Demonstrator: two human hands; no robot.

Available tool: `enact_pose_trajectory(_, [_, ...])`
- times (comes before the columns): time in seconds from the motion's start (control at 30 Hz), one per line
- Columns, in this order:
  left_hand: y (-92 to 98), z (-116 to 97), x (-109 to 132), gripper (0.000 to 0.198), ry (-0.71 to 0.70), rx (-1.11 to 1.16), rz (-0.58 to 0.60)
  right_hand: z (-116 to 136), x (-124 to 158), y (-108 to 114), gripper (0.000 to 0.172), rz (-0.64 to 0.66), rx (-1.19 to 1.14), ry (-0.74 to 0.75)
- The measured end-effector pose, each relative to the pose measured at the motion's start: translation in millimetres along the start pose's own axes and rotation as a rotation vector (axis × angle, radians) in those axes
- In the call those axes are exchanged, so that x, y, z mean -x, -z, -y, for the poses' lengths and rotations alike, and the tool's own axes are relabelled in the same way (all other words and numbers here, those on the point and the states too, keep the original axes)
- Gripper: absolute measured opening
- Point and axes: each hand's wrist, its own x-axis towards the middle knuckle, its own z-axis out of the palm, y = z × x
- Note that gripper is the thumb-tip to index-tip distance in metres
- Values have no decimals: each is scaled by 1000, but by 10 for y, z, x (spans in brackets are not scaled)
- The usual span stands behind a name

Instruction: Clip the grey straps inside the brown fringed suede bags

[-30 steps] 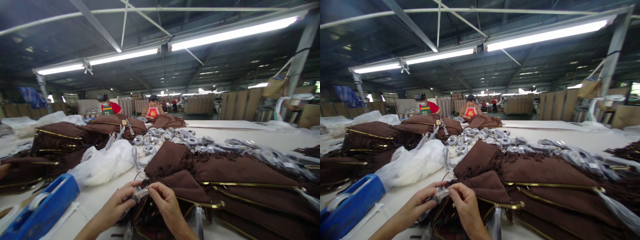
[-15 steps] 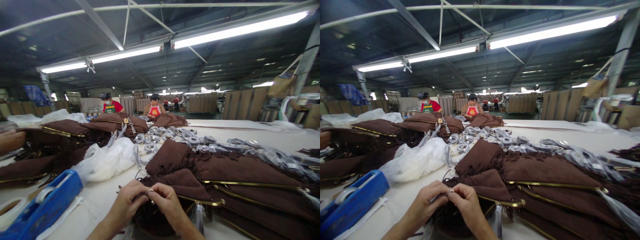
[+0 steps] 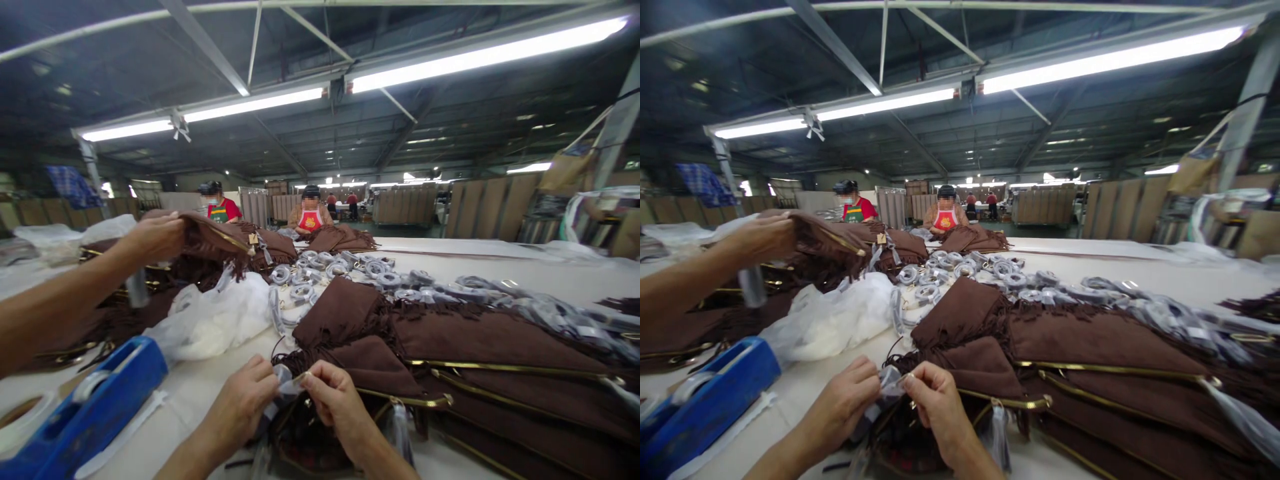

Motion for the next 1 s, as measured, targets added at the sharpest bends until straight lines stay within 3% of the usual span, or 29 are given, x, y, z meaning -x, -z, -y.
enact_pose_trajectory(0.1, [105,-100,-36,15,162,193,19,60,15,-31,47,49,70,39])
enact_pose_trajectory(0.2, [101,-259,-135,44,252,391,43,119,46,-60,49,85,92,58])
enact_pose_trajectory(0.27, [13,-327,-202,46,229,436,70,125,57,-54,49,83,59,54])
enact_pose_trajectory(0.43, [-205,-305,-233,26,199,384,50,62,37,11,45,23,-34,58])
enact_pose_trajectory(0.6, [-156,-185,-154,41,160,257,90,-16,19,10,46,-2,-95,23])
enact_pose_trajectory(0.83, [-110,-113,-73,33,89,291,177,-112,49,-22,47,-8,-84,-3])
enact_pose_trajectory(0.9, [-132,-106,-54,32,61,253,141,-91,42,-31,49,-15,-95,-23])
enact_pose_trajectory(1.0, [-174,-120,-45,28,16,105,-19,-28,11,-40,52,-29,-165,-88])
